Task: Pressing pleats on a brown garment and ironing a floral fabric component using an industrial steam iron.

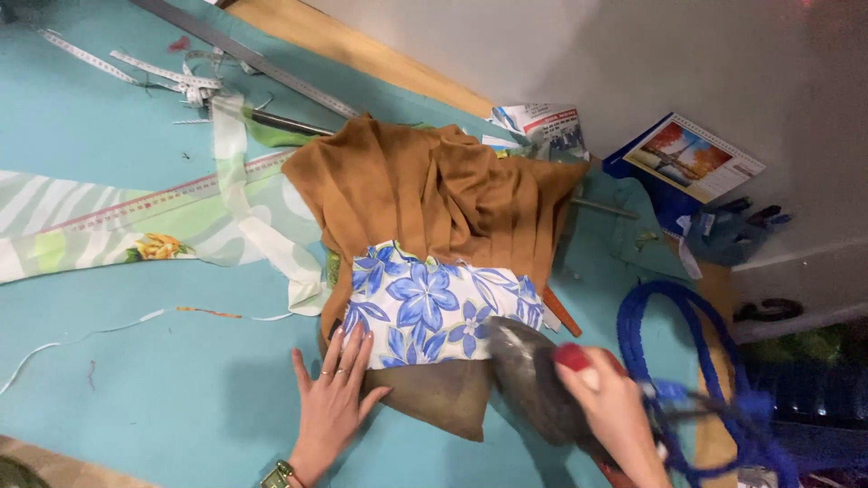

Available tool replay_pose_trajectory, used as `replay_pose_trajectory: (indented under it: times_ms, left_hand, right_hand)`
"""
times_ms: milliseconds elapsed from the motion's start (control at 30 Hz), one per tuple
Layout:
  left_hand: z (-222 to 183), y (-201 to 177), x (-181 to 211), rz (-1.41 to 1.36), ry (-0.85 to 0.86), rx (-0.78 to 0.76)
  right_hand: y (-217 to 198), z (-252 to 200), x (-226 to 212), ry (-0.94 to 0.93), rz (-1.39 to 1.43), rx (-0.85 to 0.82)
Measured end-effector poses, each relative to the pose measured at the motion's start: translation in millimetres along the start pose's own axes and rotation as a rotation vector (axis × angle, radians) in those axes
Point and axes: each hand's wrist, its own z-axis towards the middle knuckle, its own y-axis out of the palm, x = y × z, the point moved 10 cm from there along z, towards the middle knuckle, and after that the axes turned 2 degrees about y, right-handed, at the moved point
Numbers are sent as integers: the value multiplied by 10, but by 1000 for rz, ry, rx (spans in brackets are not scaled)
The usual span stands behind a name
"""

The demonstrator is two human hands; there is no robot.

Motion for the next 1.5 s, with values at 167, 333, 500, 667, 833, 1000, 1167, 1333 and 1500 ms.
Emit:
replay_pose_trajectory:
  times_ms: [167,333,500,667,833,1000,1167,1333,1500]
  left_hand:
    - [-68,38,-46,-12,-23,17]
    - [-176,-3,-152,-71,-82,44]
    - [-319,101,-332,-408,-213,31]
    - [-447,282,-588,-664,-411,33]
    - [-503,128,-848,-613,-446,82]
    - [-478,128,-1044,-643,-539,61]
    - [45,-64,-951,-703,-264,171]
    - [227,304,-1046,-661,-296,49]
    - [96,167,-1243,-761,-368,185]
  right_hand:
    - [635,-65,-1394,-571,-339,-175]
    - [1132,-178,-2055,-966,-452,-167]
    - [1281,-438,-2316,-1332,-422,-25]
    - [1215,-239,-2152,-1184,-481,-107]
    - [994,184,-1585,-1120,-487,-71]
    - [894,561,-1215,-944,-489,-134]
    - [1016,315,-1475,-1082,-497,-154]
    - [1010,-20,-1894,-1245,-357,-125]
    - [1046,-169,-2016,-1306,-336,-140]
